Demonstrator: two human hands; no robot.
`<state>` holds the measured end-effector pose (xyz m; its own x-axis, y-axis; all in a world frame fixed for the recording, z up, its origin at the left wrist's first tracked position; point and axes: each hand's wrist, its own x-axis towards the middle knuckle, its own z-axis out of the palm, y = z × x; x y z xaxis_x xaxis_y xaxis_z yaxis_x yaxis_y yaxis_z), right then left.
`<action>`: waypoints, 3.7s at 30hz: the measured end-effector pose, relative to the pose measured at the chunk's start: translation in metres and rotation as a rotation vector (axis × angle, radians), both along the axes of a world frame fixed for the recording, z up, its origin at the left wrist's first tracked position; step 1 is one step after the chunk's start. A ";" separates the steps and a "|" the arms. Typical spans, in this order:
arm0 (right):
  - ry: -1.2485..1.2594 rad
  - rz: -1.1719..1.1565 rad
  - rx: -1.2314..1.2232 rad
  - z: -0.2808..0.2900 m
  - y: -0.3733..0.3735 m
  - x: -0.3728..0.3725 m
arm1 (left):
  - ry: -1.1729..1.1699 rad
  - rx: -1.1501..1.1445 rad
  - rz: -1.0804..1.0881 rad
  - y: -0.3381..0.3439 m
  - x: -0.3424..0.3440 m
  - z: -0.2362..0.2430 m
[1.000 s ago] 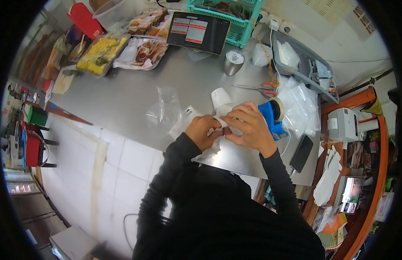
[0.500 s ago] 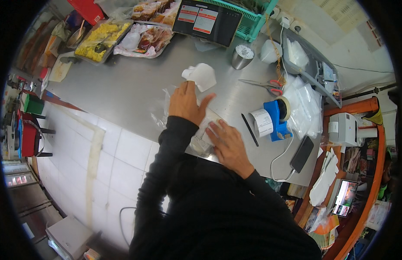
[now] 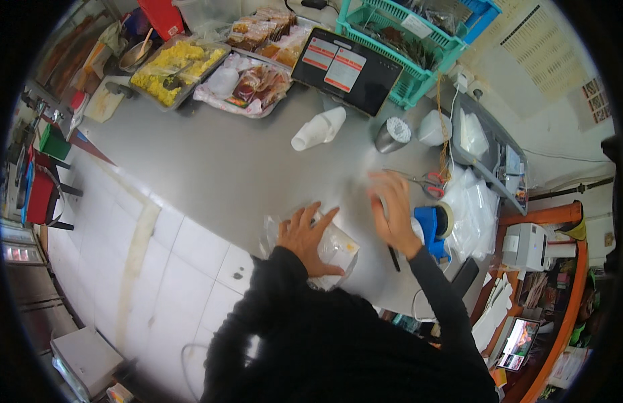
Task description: The person packs fried chicken and rice into takeaway boxes, places them in plastic bags, and attaches receipts. They handle multiple boxes and bags, retrieve items from a display case, and organize the packed orders on the counter.
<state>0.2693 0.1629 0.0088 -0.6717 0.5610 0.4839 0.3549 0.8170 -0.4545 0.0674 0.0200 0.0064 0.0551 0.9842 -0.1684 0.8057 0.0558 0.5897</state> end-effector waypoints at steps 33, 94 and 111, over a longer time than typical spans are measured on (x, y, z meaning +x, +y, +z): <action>-0.062 0.060 -1.061 0.008 -0.073 0.100 | -0.568 0.150 -0.084 -0.022 0.030 0.070; 0.149 -1.120 -0.034 0.130 -0.598 0.882 | 1.084 0.447 -0.493 -0.047 0.619 -0.198; 0.700 -2.345 -0.091 -0.053 -0.823 0.777 | 1.021 0.176 -0.756 -0.009 0.642 -0.174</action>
<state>1.0462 -0.6599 -0.0444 0.9665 -0.1506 0.2079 0.1001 -0.5248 -0.8453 0.7090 0.0109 -0.1675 0.5306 0.7781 -0.3363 0.6915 -0.6268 -0.3590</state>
